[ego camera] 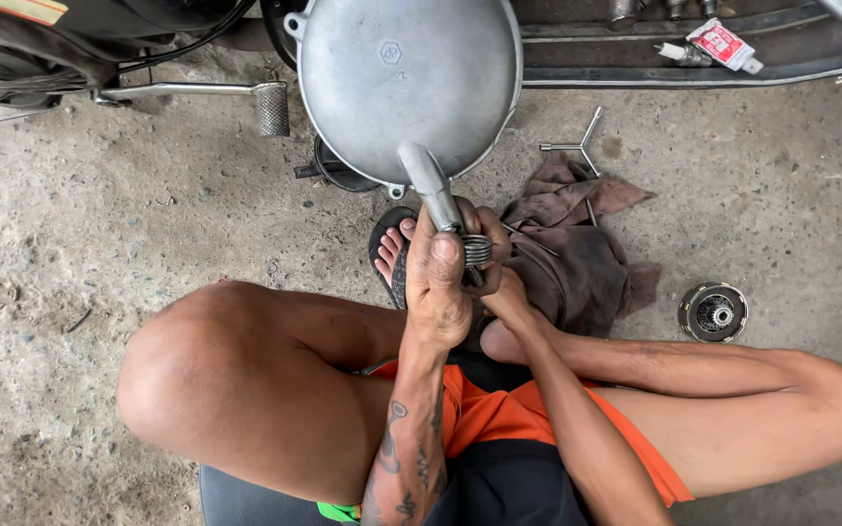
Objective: The person attaches a spring to a circular metal scooter component by hand and using pliers while sitting on the ground next to the vehicle.
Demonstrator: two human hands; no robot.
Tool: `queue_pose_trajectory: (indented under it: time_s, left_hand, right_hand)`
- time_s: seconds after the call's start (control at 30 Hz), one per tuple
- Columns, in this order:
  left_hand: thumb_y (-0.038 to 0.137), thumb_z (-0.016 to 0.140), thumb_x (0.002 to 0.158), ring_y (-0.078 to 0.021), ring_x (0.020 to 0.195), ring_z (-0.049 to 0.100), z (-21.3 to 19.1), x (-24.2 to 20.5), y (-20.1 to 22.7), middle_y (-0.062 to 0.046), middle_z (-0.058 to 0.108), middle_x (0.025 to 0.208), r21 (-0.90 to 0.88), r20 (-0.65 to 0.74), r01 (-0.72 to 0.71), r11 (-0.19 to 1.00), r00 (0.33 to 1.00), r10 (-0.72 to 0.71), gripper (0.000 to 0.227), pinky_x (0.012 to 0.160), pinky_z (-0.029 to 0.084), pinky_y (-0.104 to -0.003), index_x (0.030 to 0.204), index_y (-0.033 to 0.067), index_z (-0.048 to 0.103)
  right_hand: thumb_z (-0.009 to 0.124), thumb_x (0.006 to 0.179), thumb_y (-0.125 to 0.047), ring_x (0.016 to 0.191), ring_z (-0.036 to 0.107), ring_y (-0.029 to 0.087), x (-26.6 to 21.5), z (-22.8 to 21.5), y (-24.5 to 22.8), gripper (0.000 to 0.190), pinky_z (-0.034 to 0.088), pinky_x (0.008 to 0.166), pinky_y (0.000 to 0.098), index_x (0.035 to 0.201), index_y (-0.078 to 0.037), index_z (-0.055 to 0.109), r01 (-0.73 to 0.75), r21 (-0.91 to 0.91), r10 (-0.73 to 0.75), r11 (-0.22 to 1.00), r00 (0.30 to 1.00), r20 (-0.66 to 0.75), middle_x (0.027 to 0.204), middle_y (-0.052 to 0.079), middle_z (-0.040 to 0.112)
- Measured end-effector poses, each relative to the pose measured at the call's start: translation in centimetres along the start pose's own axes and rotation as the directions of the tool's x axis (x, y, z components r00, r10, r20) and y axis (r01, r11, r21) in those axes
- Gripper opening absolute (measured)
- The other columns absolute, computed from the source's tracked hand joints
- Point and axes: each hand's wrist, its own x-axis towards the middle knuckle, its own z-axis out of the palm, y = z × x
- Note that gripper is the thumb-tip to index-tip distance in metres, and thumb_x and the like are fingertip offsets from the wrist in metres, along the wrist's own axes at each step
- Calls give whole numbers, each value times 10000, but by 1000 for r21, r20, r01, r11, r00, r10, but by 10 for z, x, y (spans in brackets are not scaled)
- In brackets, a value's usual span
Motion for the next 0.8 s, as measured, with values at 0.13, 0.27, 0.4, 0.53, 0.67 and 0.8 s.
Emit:
queue_pose_trajectory:
  time_s: [0.13,0.27,0.4,0.53,0.67,0.8]
  left_hand:
    - [364,382,950,-66,396,286,7,3,4,-102,369,615,-25,20,8,1000,1000,-7,341,281,269,-158,934,24,366]
    - [405,396,936,-78,451,295,6,5,7,-85,364,642,3,-12,22,1000,1000,-22,371,352,282,-181,920,35,382]
    - [607,451,882,-112,736,398,5,4,11,-19,429,812,266,-122,102,959,990,-71,513,666,337,-246,892,95,449]
    - [530,452,887,-119,578,371,17,10,11,-60,398,675,120,-69,59,991,996,-51,448,533,289,-247,871,84,413]
    - [522,467,881,-112,498,313,15,7,9,-78,380,652,69,-75,71,995,995,-65,454,430,216,-225,881,76,388]
    - [496,535,876,-110,458,270,20,5,15,-91,361,692,-118,-8,131,984,991,-133,430,374,176,-205,880,104,357]
  right_hand:
    - [401,837,-697,1097,569,268,-6,-28,46,664,437,943,404,1068,-141,681,-41,-40,44,998,996,74,1107,115,642]
    - [605,839,-319,929,579,216,-64,-87,41,245,441,787,344,808,-84,668,337,79,-340,938,940,37,912,96,602]
    - [671,800,-229,579,360,116,-97,-115,56,275,313,573,254,646,-109,477,428,297,-500,853,834,234,918,36,463]
    - [464,880,-465,640,504,123,-120,-112,16,404,439,607,253,806,-80,563,446,359,-541,820,809,231,694,20,528]
    - [556,879,-189,1171,515,332,-170,-116,-45,358,421,1005,455,1109,86,547,167,763,-563,625,773,292,1197,242,539]
    - [600,916,-140,1281,372,432,-186,-114,-78,397,372,1008,568,1211,89,468,-73,929,-742,362,581,335,1349,338,371]
